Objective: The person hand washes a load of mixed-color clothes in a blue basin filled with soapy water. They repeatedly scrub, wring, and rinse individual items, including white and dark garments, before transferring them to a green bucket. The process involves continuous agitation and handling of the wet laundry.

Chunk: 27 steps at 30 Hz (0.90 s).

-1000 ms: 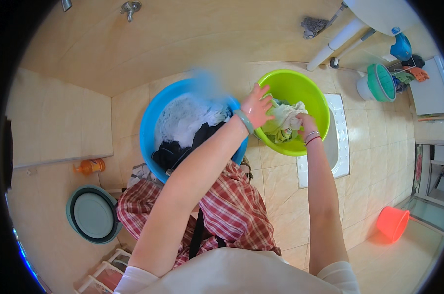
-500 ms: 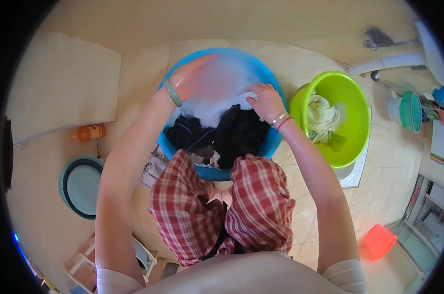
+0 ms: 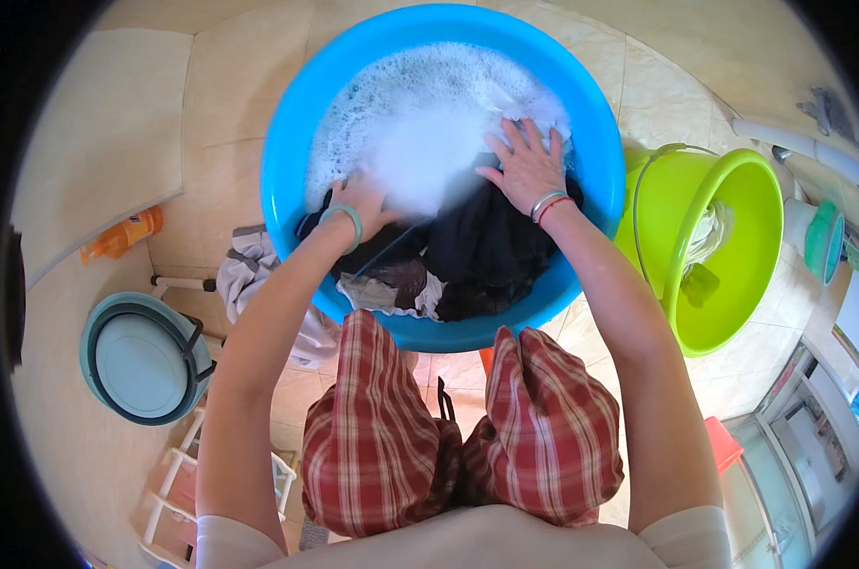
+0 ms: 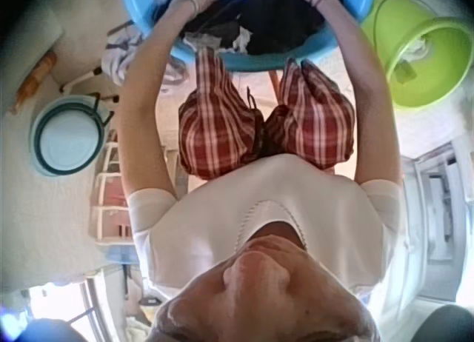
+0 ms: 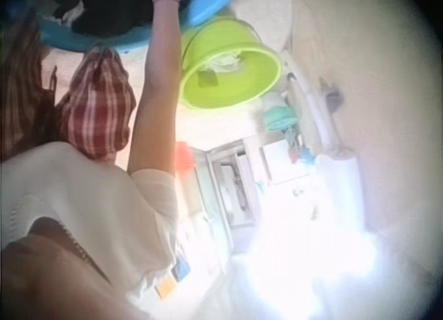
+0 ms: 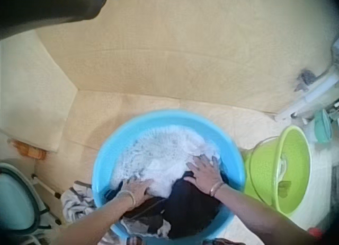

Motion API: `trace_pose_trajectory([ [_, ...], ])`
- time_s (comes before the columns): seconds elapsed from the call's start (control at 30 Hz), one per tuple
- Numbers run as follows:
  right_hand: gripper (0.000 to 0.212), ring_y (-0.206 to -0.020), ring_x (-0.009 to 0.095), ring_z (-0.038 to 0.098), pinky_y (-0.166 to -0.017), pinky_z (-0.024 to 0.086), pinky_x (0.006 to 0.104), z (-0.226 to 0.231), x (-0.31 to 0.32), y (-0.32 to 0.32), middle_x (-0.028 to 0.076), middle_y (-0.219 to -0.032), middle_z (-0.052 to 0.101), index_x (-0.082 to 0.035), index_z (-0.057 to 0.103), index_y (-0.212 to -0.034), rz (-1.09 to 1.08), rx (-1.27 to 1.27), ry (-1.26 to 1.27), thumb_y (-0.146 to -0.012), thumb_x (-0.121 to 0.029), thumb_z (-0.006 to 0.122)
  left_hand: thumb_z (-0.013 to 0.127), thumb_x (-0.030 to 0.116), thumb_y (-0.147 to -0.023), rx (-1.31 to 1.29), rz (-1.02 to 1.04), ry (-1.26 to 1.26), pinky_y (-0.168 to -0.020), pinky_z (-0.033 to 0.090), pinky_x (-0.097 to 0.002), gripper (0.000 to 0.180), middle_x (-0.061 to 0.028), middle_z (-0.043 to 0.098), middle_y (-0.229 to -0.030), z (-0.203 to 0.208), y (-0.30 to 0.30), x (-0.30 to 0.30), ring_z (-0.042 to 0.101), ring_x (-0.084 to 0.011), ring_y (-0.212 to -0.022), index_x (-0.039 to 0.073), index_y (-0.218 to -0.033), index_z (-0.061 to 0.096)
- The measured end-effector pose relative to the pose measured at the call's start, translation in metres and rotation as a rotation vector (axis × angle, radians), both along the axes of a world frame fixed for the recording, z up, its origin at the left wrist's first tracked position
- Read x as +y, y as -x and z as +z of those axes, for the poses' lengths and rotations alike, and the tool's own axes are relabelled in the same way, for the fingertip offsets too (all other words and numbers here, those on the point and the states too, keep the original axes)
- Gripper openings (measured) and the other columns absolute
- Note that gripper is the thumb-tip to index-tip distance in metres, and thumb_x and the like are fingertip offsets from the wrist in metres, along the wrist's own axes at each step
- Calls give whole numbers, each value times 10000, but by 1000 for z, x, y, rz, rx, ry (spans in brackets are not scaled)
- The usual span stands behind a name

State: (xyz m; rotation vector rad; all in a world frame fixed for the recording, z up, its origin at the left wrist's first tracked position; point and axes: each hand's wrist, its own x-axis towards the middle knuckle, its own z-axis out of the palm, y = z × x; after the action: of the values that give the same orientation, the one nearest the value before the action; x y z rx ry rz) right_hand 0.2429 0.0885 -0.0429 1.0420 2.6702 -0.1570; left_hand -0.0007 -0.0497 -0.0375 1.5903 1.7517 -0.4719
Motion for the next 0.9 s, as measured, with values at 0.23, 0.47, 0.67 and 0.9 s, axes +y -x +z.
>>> trace_pose_trajectory([
  [0.23, 477, -1305, 322, 391, -1036, 254, 580, -12, 3, 19, 100, -1319, 539, -92, 630, -1183, -17, -155, 26, -942, -485, 507, 597, 252, -906, -51, 26, 93, -1035, 364, -514, 383, -133, 577, -1294, 0, 8, 19, 488, -331, -1263, 155, -1273, 545],
  [0.47, 497, -1334, 336, 396, -1040, 256, 598, -1, 14, 12, 122, -1257, 585, -44, 659, -1157, -84, -322, 136, -913, -456, 526, 638, 203, -819, -256, -518, -468, -1140, 240, -511, 456, -91, 498, -1343, 36, -20, -49, 403, -284, -1330, 173, -1269, 574],
  [0.67, 467, -1326, 360, 389, -1039, 268, 610, -9, 6, 16, 134, -1257, 561, -23, 664, -1132, -102, -195, 144, -878, -407, 590, 667, 289, -806, -197, -534, -477, -1153, 198, -495, 309, -28, 565, -1241, 21, -37, -84, 393, -223, -1319, 188, -1098, 688],
  [0.9, 487, -1341, 355, 375, -1062, 248, 584, -10, 5, 9, 139, -1306, 545, -12, 666, -1123, -95, -172, 112, -878, -428, 597, 693, 302, -782, -372, -356, -202, -1136, 198, -531, 245, -42, 612, -1099, 27, -41, -52, 470, -236, -1201, 193, -998, 728],
])
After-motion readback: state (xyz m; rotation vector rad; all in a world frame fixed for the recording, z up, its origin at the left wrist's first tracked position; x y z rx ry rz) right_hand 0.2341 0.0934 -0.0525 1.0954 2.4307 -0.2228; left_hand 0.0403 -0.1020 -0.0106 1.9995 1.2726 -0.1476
